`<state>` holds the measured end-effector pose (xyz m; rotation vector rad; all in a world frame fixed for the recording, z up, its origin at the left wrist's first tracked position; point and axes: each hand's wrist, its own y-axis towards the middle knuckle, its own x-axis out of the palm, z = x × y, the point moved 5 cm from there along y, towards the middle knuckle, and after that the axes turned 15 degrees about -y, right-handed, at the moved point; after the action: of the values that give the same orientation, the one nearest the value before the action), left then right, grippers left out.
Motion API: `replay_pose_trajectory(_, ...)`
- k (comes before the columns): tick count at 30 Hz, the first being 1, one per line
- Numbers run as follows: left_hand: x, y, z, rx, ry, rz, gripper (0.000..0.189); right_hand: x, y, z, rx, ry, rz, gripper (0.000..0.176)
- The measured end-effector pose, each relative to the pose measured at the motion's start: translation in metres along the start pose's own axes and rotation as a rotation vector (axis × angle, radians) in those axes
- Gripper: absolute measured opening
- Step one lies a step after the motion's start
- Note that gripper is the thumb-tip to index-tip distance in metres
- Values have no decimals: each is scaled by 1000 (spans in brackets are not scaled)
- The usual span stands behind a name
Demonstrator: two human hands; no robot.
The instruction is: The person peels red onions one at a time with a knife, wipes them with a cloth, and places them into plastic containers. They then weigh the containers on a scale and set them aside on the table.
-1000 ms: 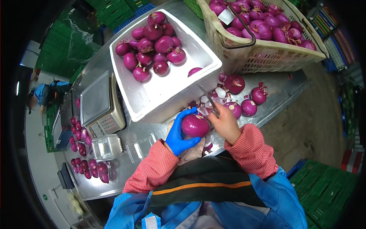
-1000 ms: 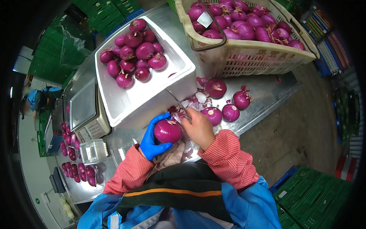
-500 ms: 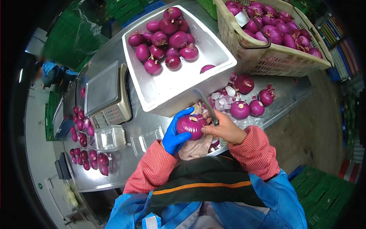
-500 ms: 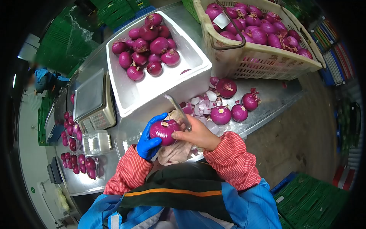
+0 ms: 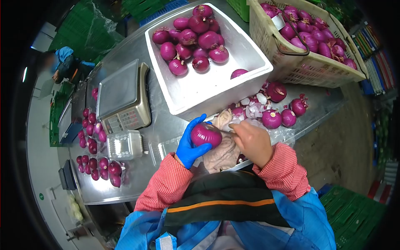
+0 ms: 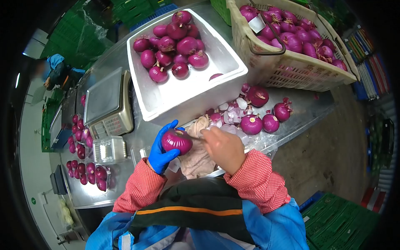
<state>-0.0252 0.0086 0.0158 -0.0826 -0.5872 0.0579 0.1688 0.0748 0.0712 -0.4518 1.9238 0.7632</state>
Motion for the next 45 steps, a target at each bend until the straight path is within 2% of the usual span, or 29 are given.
replay_pose_trajectory(2, 0, -5, 1, -39, -19, 5, 88, 0, 0, -13, -76, -45, 13, 19)
replay_pose_trajectory(6, 9, -11, 9, -121, -47, -17, 83, 11, 5, -17, -99, -98, 11, 17)
replay_pose_trajectory(10, 8, -21, 16, -157, -188, -50, 79, 38, 0, 3, 7, -111, -42, 17)
replay_pose_trajectory(13, -4, -33, 33, -67, -47, 10, 79, 48, -4, 17, 55, 49, -126, 18)
replay_pose_trajectory(16, -59, -49, 39, -83, 309, 221, 83, 51, -4, 9, 82, 131, -97, 18)
replay_pose_trajectory(18, -99, -64, 44, -190, 716, 412, 89, 55, -4, 5, 75, 106, -134, 17)
replay_pose_trajectory(21, -168, -80, 30, -257, 1000, 626, 95, 66, -8, 1, 44, 135, -152, 16)
replay_pose_trajectory(24, -212, -84, 18, -350, 1028, 738, 92, 66, -14, -5, -3, 191, -243, 19)
replay_pose_trajectory(25, -205, -79, 28, -345, 1056, 766, 77, 70, -19, -8, -33, 249, -286, 28)
replay_pose_trajectory(28, -158, -45, 87, 229, 1077, 615, 56, 75, -40, -20, -245, 439, -625, 38)
replay_pose_trajectory(30, -83, 4, 139, 423, 1140, 419, 42, 83, -53, -21, -369, 527, -855, 42)
replay_pose_trajectory(32, -41, 68, 154, 524, 1019, 170, 44, 81, -41, -7, -242, 564, -895, 41)
replay_pose_trajectory(34, -3, 139, 150, 426, 1140, -17, 48, 76, -30, 4, -147, 592, -851, 39)
replay_pose_trajectory(36, -2, 211, 119, 282, 1382, -137, 60, 72, -20, 14, -88, 606, -727, 37)
replay_pose_trajectory(38, -4, 267, 83, -218, 1689, -44, 72, 71, -16, 22, -29, 617, -647, 34)
replay_pose_trajectory(39, -15, 289, 62, -393, 1788, -34, 72, 71, -15, 27, 0, 623, -608, 34)
replay_pose_trajectory(40, -33, 306, 43, -466, 1810, -4, 71, 70, -16, 32, 33, 615, -574, 33)
replay_pose_trajectory(41, -53, 321, 26, -478, 1796, 43, 70, 69, -18, 37, 68, 607, -539, 32)
replay_pose_trajectory(43, -107, 345, -4, -344, 1590, 168, 69, 73, -25, 47, 118, 631, -473, 30)
replay_pose_trajectory(45, -132, 350, -13, -272, 1451, 192, 67, 73, -30, 56, 157, 617, -454, 29)
